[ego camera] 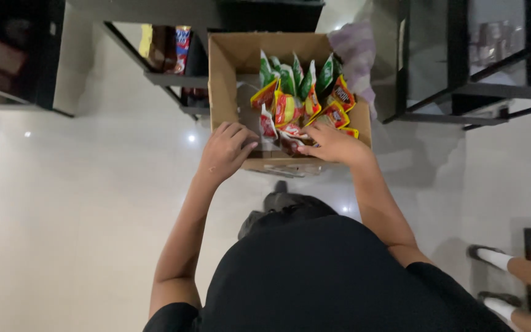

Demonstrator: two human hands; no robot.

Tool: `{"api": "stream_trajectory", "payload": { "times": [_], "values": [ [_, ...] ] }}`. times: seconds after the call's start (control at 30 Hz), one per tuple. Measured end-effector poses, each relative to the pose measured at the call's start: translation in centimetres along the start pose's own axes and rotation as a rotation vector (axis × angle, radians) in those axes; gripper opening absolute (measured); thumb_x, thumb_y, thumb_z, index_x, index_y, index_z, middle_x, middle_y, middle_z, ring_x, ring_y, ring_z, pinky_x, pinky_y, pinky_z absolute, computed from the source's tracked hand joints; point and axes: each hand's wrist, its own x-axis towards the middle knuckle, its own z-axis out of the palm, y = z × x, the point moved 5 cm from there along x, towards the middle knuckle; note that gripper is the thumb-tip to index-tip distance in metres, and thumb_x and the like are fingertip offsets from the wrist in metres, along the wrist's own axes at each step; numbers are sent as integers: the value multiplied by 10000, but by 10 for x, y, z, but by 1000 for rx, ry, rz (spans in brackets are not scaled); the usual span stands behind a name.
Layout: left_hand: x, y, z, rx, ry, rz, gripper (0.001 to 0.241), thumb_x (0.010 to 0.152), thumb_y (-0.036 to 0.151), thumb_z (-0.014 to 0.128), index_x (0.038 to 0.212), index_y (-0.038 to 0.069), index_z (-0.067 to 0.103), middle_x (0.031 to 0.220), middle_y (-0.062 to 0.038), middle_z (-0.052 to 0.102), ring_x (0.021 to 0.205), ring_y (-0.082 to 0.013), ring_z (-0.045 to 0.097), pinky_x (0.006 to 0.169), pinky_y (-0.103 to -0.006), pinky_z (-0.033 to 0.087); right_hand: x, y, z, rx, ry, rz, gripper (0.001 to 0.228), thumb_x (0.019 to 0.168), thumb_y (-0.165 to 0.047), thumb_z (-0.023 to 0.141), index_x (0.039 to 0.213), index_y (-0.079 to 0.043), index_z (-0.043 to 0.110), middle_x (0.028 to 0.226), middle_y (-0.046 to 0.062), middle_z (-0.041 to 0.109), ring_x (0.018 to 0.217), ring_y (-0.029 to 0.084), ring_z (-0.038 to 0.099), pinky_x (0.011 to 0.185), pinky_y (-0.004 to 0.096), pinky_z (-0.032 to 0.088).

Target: Cleaning and organizing various packaged grocery items from a shelf into a box.

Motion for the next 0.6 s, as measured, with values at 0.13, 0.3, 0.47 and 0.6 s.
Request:
{"api": "stream_trajectory", "payload": {
  "times": [0.13,0.3,0.47,0.6],
  "values": [
    [13,-11,-5,19,6,37,119,905,161,748,1001,108,700,1011,-68,638,1005,-322,588,871,-449,481,14,-27,-46,19,-30,75,594,938,-496,646,1409,-146,552,1299,216,564,1238,432,523,1061,486,431],
    [38,-19,-35,88,84,8,175,879,159,768,1028,101,695,1053,-78,640,1033,-320,603,856,-457,488,59,-57,-106,-81,248,-32,778,885,-448,759,1528,-221,386,1456,244,421,1293,511,413,1079,582,388],
    [88,-50,-64,242,258,-8,283,859,153,786,1083,53,643,1136,-155,582,1048,-388,571,890,-474,498,126,-78,-150,-195,452,-83,997,826,-514,839,1611,-284,270,1578,254,264,1302,562,367,1059,659,374],
    [151,-90,-76,245,407,-69,382,874,109,769,1193,13,580,1194,-191,525,1105,-422,544,905,-484,495,184,-87,-178,-353,568,4,1159,737,-622,875,1640,-308,220,1641,243,169,1337,597,327,1003,711,402]
  ]
}}
